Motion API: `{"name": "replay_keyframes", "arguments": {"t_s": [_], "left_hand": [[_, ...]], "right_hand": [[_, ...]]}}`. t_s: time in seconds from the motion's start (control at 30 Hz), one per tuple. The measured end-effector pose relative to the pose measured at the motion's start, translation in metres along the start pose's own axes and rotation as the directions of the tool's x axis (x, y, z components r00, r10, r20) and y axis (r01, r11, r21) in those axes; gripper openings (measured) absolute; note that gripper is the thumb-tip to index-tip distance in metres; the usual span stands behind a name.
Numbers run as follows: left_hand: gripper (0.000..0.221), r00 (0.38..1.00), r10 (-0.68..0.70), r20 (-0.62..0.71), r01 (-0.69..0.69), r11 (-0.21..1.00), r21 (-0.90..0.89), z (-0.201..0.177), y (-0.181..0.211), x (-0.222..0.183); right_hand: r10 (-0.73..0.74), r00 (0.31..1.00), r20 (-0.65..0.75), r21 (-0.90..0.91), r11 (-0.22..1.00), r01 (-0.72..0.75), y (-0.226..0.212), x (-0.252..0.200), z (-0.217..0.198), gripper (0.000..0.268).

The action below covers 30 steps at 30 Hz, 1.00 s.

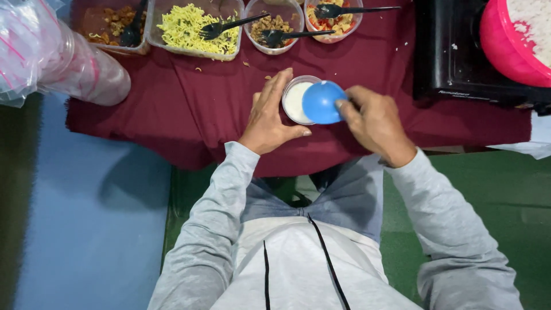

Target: The person mixes a blue and white substance in a small cup with a spoon, then transfers various dry food toppings from plastic containers into a small plastic bag using a spoon.

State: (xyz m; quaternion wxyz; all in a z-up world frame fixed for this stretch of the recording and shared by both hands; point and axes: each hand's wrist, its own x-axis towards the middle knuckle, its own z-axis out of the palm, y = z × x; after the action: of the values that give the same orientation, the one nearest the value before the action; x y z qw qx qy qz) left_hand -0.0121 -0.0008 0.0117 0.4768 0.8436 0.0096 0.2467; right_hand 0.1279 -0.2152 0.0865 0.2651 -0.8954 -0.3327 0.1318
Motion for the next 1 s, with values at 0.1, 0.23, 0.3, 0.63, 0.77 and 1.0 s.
{"name": "replay_keyframes", "arguments": {"t_s": [0.1, 0.23, 0.3, 0.63, 0.77, 1.0], "left_hand": [[0.130, 1.000, 0.007, 0.012, -0.008, 0.995, 0.096, 0.005, -0.003, 0.000], [0.125, 0.999, 0.001, 0.037, -0.006, 0.990, 0.142, 0.007, -0.002, 0.000], [0.117, 0.999, 0.023, 0.023, -0.026, 0.990, 0.137, 0.006, 0.001, 0.000], [0.112, 0.999, 0.052, -0.017, -0.049, 0.989, 0.140, 0.009, -0.005, -0.003], [0.110, 0.997, 0.077, -0.018, -0.074, 0.989, 0.126, 0.007, -0.002, -0.001], [0.112, 0.993, 0.105, -0.048, -0.099, 0.987, 0.127, 0.011, -0.006, -0.002]], "right_hand": [[-0.131, 0.990, -0.043, -0.146, 0.982, 0.123, 0.004, 0.008, -0.016, 0.024], [-0.271, 0.962, -0.024, -0.220, 0.940, 0.260, -0.012, 0.019, -0.025, 0.021], [-0.424, 0.905, 0.028, -0.322, 0.854, 0.409, -0.008, 0.029, -0.023, 0.015], [-0.526, 0.842, 0.116, -0.477, 0.714, 0.512, -0.016, 0.038, -0.006, 0.010], [-0.517, 0.853, 0.071, -0.571, 0.680, 0.460, -0.021, 0.029, -0.003, 0.013], [-0.431, 0.902, 0.036, -0.540, 0.751, 0.380, -0.035, 0.020, -0.021, 0.011]]}}
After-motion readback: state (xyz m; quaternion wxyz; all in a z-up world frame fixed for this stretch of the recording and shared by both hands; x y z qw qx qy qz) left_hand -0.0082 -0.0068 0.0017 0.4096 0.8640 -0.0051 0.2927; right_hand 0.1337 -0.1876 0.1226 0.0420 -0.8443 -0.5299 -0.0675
